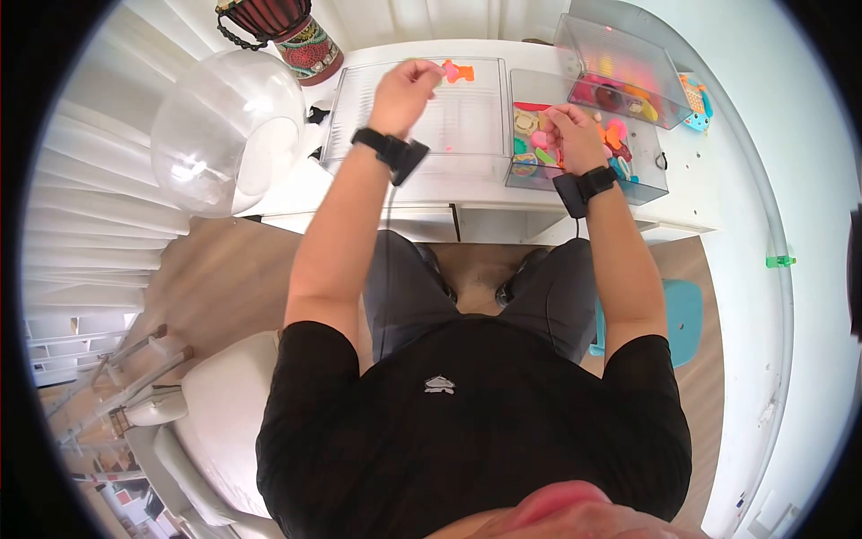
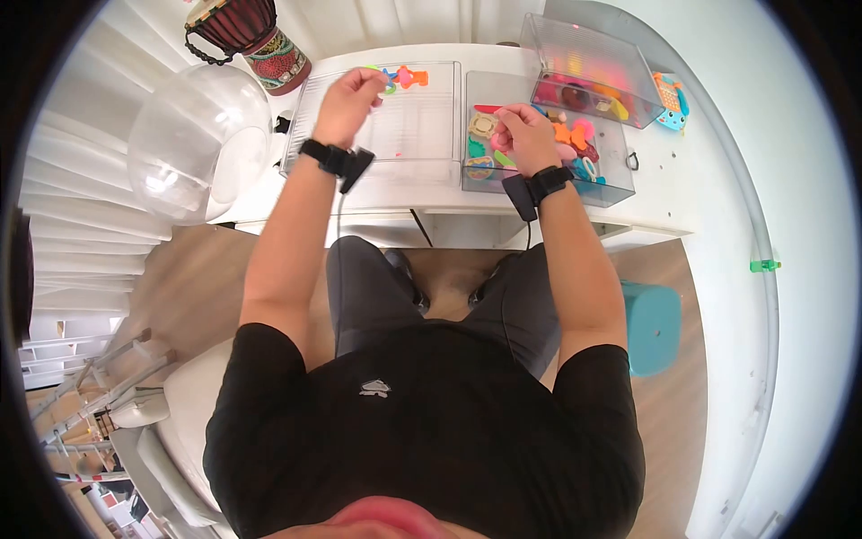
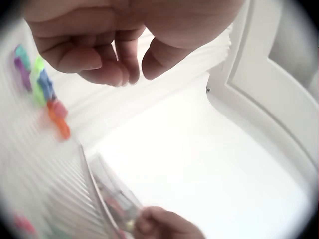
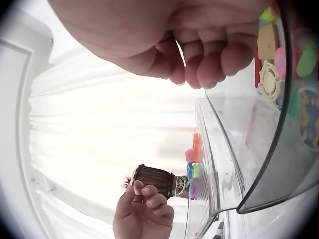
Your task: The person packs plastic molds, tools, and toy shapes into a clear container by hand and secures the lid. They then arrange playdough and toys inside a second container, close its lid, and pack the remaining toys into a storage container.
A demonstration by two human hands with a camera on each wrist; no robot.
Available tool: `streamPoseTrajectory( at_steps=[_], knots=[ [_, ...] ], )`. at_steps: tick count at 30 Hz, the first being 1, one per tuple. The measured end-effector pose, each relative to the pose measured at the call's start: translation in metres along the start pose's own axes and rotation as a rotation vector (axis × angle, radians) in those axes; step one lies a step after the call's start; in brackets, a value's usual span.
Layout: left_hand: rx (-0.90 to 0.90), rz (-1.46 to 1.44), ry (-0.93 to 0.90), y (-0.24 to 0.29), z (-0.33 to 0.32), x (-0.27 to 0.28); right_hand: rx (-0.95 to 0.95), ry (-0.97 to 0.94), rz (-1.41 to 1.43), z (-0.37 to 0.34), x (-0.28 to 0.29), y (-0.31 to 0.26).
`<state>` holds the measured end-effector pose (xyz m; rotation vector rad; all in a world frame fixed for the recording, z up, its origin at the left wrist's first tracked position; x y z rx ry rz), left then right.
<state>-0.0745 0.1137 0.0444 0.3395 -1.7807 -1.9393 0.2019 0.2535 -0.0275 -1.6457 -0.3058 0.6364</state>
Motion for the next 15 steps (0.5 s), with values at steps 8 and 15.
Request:
streamPoseTrajectory(
  at_steps=[8,15],
  knots=[
    [-0.01,1.22,-0.162,-0.004,0.052,0.045,0.099,0.061,-0.172,-0.011,-0.008,-0.005],
    [0.046,1.162,-0.315,-0.026,0.062,0.048,0.179,0.014,-0.317,-0.013,-0.007,-0.005]
  ],
)
Point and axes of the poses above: each hand's wrist, its own z-axis towards the middle knuckle, its own x-axis out of the back of the hand, y = z × x, the point moved 5 cm from there along z, towards the middle knuckle, and after that the axes turned 2 degrees about -y, right-handed, at the moved point
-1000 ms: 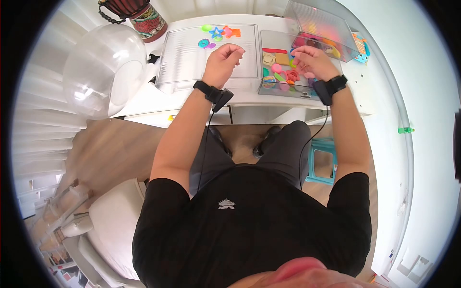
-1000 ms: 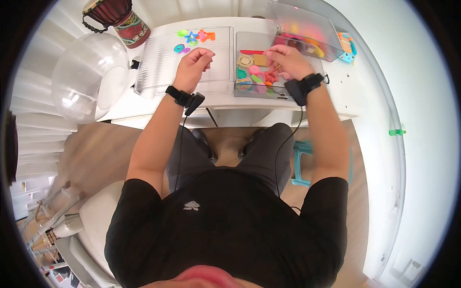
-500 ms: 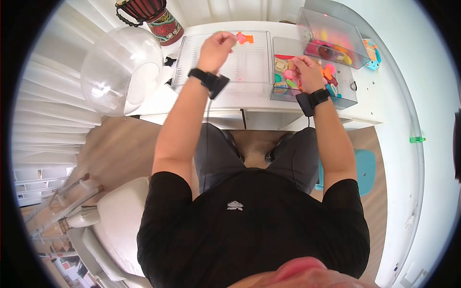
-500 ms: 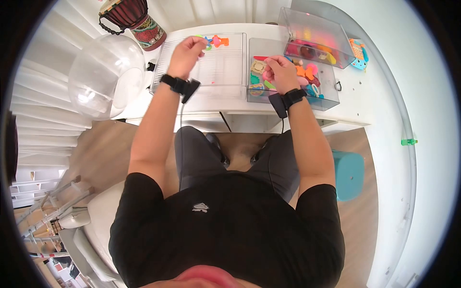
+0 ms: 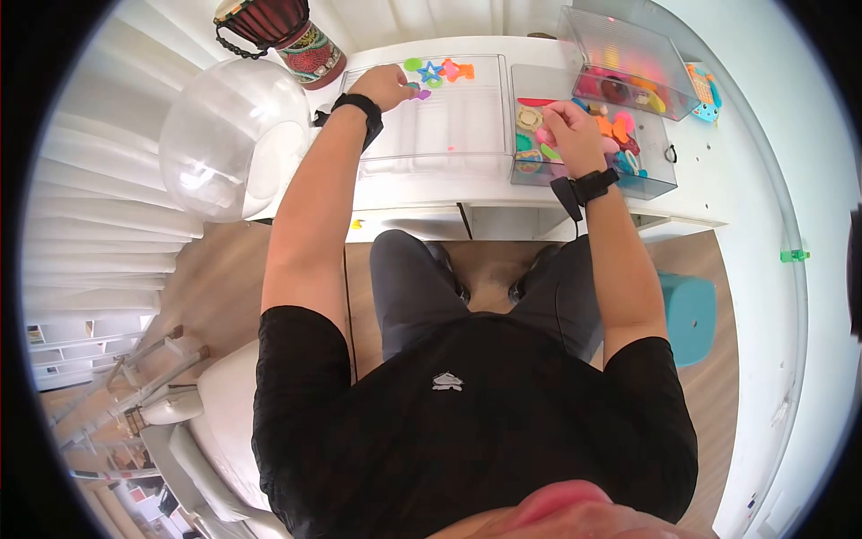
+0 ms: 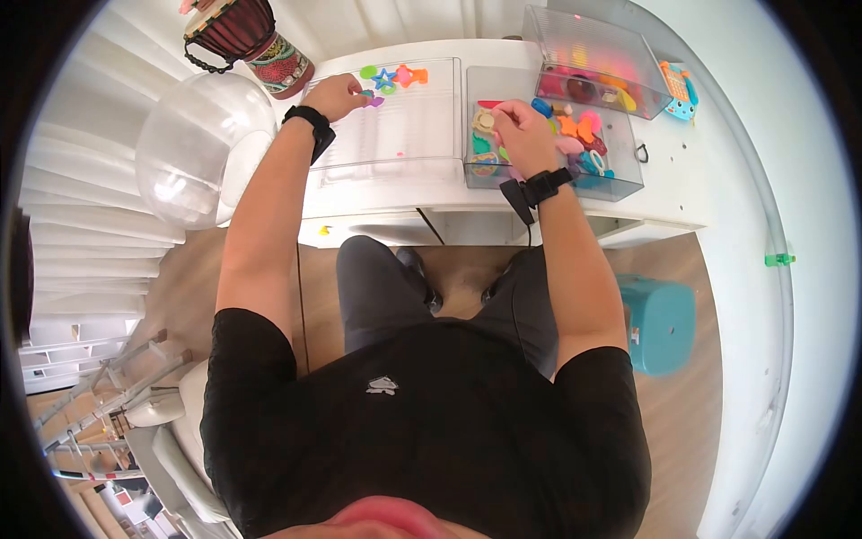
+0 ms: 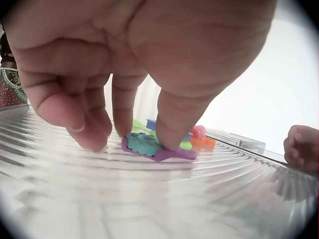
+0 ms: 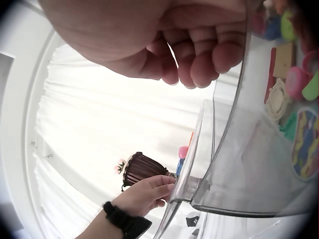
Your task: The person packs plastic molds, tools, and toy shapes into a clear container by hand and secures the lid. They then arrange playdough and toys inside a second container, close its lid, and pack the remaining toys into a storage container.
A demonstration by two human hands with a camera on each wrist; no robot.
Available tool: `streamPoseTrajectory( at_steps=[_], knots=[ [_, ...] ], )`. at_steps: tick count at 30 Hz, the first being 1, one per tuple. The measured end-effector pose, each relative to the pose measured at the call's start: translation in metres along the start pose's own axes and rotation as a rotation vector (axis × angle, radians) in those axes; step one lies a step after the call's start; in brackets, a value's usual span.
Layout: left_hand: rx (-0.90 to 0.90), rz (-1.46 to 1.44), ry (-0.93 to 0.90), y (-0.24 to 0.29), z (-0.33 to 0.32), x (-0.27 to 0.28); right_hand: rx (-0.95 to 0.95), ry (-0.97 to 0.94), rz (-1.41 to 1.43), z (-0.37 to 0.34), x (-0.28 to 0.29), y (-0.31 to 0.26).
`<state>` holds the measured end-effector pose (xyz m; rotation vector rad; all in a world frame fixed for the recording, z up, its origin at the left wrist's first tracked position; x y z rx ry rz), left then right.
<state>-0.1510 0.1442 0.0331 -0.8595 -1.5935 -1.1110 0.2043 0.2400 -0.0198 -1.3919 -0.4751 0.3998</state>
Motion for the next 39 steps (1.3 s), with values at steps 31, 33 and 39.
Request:
streamPoseTrajectory(
  at_steps=[31,33,39],
  knots=[
    [-0.272,-0.666,0.071,0.17,-0.044,-0.054,0.047,-0.149,0.068,-0.008,-0.006,-0.015],
    [-0.278,-0.743,0.084,0.168,-0.041,-0.067,0.044,-0.15,0.097,-0.002,-0.002,-0.007],
    [-0.204,-0.851,0.192,0.159,-0.066,-0.054,-0.003,-0.045,0.205,0.002,0.001,0.002]
  ],
)
Point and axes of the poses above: each hand's wrist, its own z-axis towards the middle knuckle, its own x-axis out of the back of the hand, y = z × x, the point moved 5 cm from there along z, towards the middle knuckle, and after that the axes turned 2 degrees about -y, right-handed, at the moved point
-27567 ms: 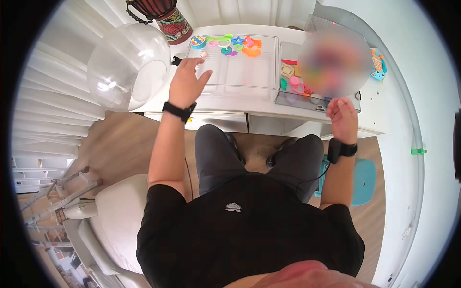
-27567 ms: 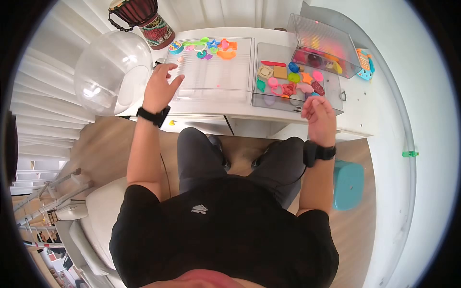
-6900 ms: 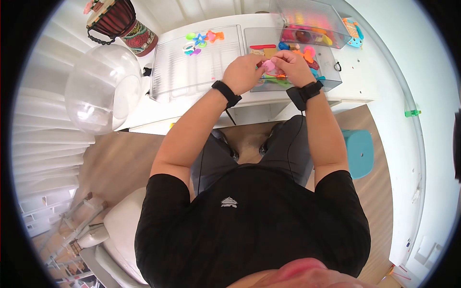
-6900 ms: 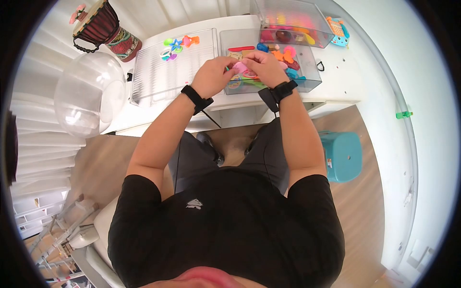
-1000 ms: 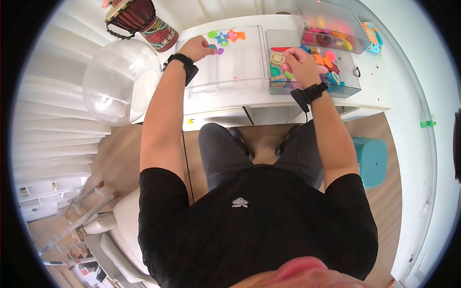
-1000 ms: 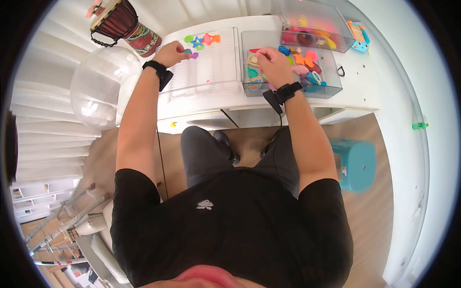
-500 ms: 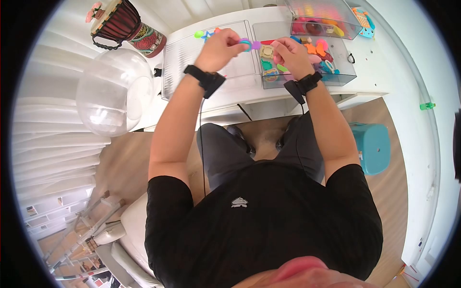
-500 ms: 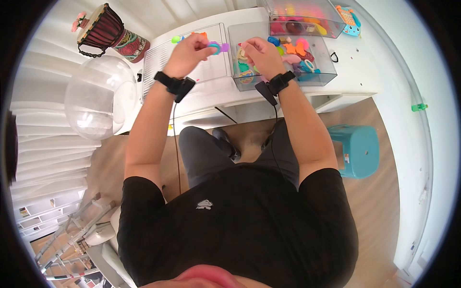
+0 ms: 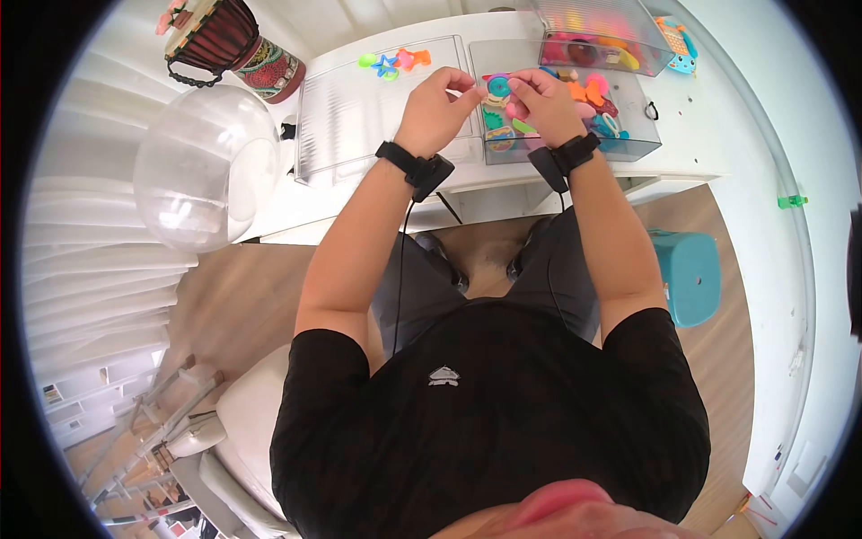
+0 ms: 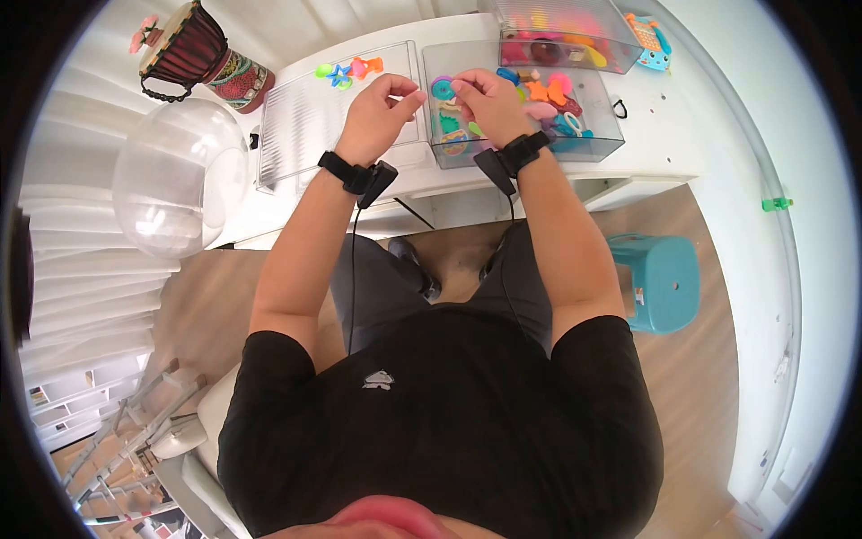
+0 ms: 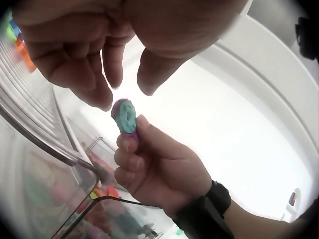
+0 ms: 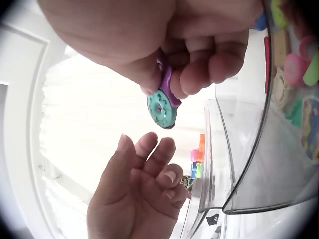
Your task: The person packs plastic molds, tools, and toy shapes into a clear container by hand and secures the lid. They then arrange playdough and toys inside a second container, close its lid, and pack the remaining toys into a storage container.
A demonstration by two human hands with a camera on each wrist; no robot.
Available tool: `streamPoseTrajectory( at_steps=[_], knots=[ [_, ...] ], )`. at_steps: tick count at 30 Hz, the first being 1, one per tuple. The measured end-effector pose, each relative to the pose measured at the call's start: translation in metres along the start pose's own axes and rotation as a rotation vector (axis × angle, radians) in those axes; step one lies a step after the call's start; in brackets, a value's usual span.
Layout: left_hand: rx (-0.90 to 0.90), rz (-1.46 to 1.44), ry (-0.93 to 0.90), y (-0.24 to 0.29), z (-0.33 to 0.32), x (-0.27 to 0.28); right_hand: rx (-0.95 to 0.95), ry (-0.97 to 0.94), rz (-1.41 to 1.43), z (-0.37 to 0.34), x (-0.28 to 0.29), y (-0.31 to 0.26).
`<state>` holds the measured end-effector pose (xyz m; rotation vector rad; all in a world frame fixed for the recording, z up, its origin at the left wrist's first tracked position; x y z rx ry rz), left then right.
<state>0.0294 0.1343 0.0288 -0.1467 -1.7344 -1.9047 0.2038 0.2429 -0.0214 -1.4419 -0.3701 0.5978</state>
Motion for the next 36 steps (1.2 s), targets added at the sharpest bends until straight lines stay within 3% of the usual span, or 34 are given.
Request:
streamPoseTrajectory(
  at_steps=[8,12,14,17,21,23,30,32,36],
  knots=[
    [-0.027,-0.022,0.015,-0.027,-0.012,0.006,-0.02,0.143,0.087,0.006,0.023,-0.009],
    [-0.025,-0.054,-0.027,-0.029,-0.014,0.004,-0.095,0.163,-0.254,0.008,0.049,-0.032],
    [-0.016,-0.115,-0.017,-0.033,-0.013,0.004,-0.203,0.029,-0.597,0.021,0.069,-0.026],
    [0.006,-0.228,0.0,-0.039,-0.012,0.007,-0.333,-0.135,-0.813,0.029,0.085,-0.015],
    [0.039,-0.34,0.015,-0.044,-0.013,0.008,-0.27,-0.243,-0.95,0.037,0.087,-0.012],
    [0.032,-0.334,0.02,-0.045,-0.013,0.008,-0.336,-0.331,-1.143,0.039,0.085,-0.011],
    [0.004,-0.325,0.027,-0.05,-0.013,0.006,-0.406,-0.455,-1.205,0.045,0.096,-0.005],
    [0.002,-0.311,0.027,-0.051,-0.013,0.007,-0.334,-0.565,-1.389,0.049,0.098,-0.009],
    [0.004,-0.266,0.045,-0.047,-0.014,0.006,-0.445,-0.59,-1.309,0.053,0.112,-0.005]
  ],
)
Point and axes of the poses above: each hand's wrist, its own z-axis towards the middle knuckle, its own x-axis out of the back of the hand, y = z × x, the point moved 5 cm from there along z, towards the middle knuckle, and after that the axes turned 2 degrees about -y, right-handed, at the moved point
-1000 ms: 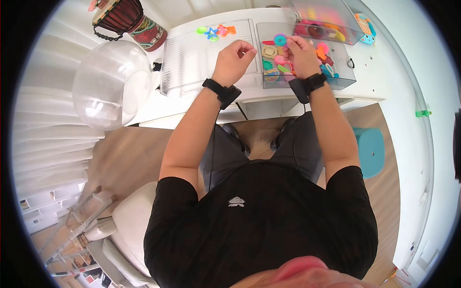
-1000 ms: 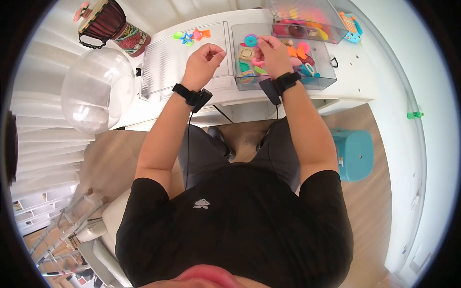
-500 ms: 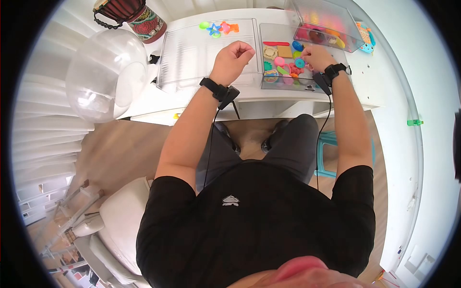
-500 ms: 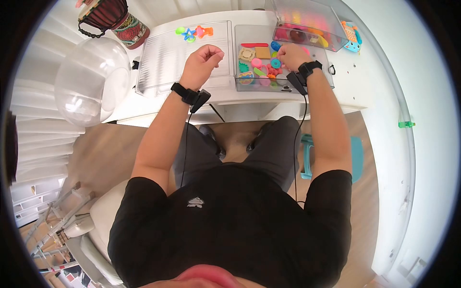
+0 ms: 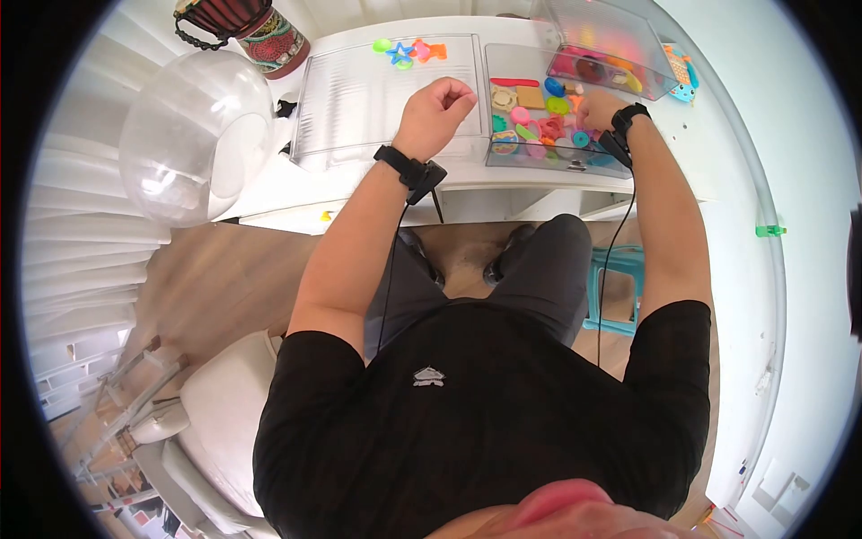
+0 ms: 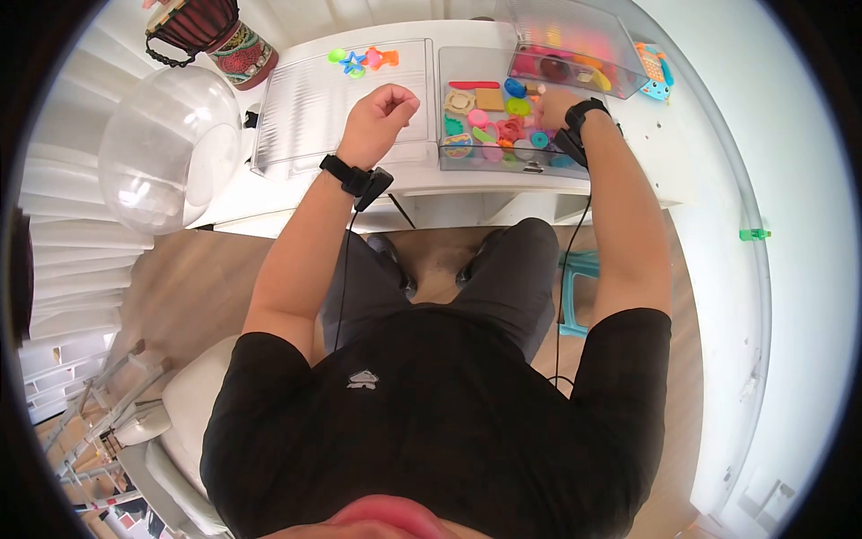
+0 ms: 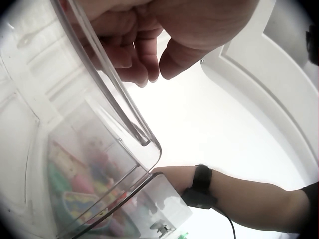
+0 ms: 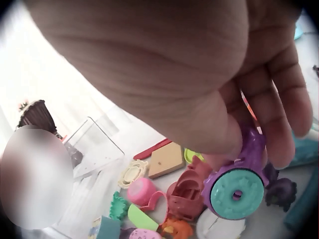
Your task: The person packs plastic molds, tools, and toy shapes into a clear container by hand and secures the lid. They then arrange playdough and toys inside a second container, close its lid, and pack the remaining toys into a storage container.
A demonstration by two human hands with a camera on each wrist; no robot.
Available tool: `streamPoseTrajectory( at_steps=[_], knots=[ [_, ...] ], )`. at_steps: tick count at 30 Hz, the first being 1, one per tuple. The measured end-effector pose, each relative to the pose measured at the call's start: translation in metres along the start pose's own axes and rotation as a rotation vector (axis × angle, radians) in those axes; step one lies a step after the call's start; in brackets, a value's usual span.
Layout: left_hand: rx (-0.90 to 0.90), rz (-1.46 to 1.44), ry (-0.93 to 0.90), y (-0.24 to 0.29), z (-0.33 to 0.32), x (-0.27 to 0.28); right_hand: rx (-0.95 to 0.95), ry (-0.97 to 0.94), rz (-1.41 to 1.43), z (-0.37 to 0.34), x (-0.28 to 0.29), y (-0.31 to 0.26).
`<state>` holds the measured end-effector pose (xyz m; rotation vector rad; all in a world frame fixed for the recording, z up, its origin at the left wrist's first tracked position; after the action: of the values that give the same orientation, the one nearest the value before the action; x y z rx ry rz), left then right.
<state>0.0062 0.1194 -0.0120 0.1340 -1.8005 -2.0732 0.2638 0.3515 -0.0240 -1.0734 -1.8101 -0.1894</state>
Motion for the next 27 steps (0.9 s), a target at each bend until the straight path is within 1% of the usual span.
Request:
streamPoseTrajectory(
  at_steps=[2,6,8,12,13,15,17,18,20,21,23,27],
  knots=[
    [0.01,0.005,-0.01,0.004,-0.001,0.0,0.007,-0.049,-0.054,0.004,0.002,0.003],
    [0.043,0.026,-0.029,0.006,-0.003,0.0,0.014,-0.047,-0.077,0.016,0.003,0.005],
    [0.028,0.0,-0.016,0.004,-0.002,0.0,-0.062,-0.018,-0.313,0.021,0.007,0.0],
    [0.019,-0.032,-0.006,0.004,-0.002,0.0,-0.101,-0.014,-0.24,0.021,0.004,0.001],
    [0.018,-0.033,-0.003,0.003,-0.002,0.0,-0.075,0.021,-0.297,0.033,-0.002,0.014],
    [0.005,-0.019,-0.01,0.001,-0.001,0.0,-0.048,0.056,-0.356,0.037,-0.002,0.016],
    [0.005,-0.014,-0.01,0.002,-0.001,0.001,-0.061,-0.028,-0.271,0.032,-0.003,0.015],
    [0.004,-0.007,-0.009,0.002,-0.001,0.001,-0.061,-0.029,-0.272,0.03,-0.004,0.014],
    [0.002,-0.007,-0.009,0.001,0.0,0.001,0.044,0.158,-0.391,0.029,0.001,0.011],
    [0.0,-0.006,-0.008,0.0,0.0,0.001,0.044,0.156,-0.393,0.028,0.002,0.014],
    [-0.007,-0.006,-0.008,-0.001,0.001,0.001,0.04,0.068,-0.157,0.008,0.008,-0.001],
    [-0.001,0.004,-0.024,0.004,-0.001,0.0,0.081,0.08,-0.267,0.007,0.006,0.0]
  ],
)
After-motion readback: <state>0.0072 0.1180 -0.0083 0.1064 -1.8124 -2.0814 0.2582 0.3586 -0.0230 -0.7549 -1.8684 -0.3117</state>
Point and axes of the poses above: each hand's wrist, its own z-axis towards the middle knuckle, its own x-axis out of the back of the hand, y = z × x, the point moved 5 cm from there along z, towards the middle knuckle, and after that the axes turned 2 degrees about -y, right-handed, at the moved point
